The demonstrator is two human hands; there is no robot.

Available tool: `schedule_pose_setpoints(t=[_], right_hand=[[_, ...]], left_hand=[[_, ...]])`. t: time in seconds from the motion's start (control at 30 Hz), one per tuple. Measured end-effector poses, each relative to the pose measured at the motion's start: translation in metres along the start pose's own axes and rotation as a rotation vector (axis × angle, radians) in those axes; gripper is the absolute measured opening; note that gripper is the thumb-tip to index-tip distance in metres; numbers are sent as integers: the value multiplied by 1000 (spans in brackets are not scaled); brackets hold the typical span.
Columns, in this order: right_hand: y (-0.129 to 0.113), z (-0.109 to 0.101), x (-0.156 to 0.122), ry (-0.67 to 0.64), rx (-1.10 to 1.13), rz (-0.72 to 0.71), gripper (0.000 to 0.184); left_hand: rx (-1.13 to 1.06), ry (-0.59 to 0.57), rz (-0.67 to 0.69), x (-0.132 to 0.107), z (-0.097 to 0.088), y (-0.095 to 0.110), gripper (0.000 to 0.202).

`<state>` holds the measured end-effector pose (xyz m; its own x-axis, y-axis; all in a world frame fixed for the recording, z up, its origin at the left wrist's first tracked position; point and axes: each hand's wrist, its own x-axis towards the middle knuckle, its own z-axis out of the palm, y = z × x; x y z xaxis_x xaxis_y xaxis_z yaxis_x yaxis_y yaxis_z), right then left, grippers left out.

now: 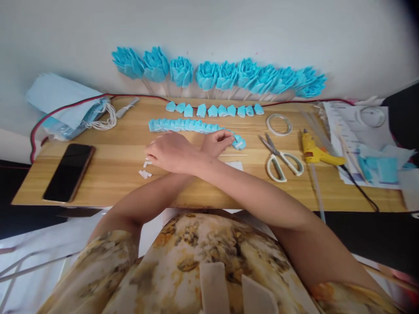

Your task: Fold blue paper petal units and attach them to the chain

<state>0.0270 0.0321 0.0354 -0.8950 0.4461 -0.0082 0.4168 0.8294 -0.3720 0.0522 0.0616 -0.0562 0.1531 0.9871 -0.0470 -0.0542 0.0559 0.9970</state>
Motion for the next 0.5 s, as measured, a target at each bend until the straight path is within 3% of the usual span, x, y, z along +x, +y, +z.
schedule_pose_setpoints(t=[0.2, 0.33, 0.43, 0.5], right_hand=[[2, 22, 16, 117, 157, -77, 22], [-2, 33, 21, 74, 217, -105, 28], [-7, 34, 17, 72, 177, -129, 32], [-5, 28, 3, 147, 153, -192, 32]], left_hand=[[-149, -36, 8, -2, 6, 2, 10], [-146, -41, 27, -3, 7, 1, 11], [-124, -43, 30, -4, 4, 1, 10], [-58, -40, 62, -4, 1, 1, 10]])
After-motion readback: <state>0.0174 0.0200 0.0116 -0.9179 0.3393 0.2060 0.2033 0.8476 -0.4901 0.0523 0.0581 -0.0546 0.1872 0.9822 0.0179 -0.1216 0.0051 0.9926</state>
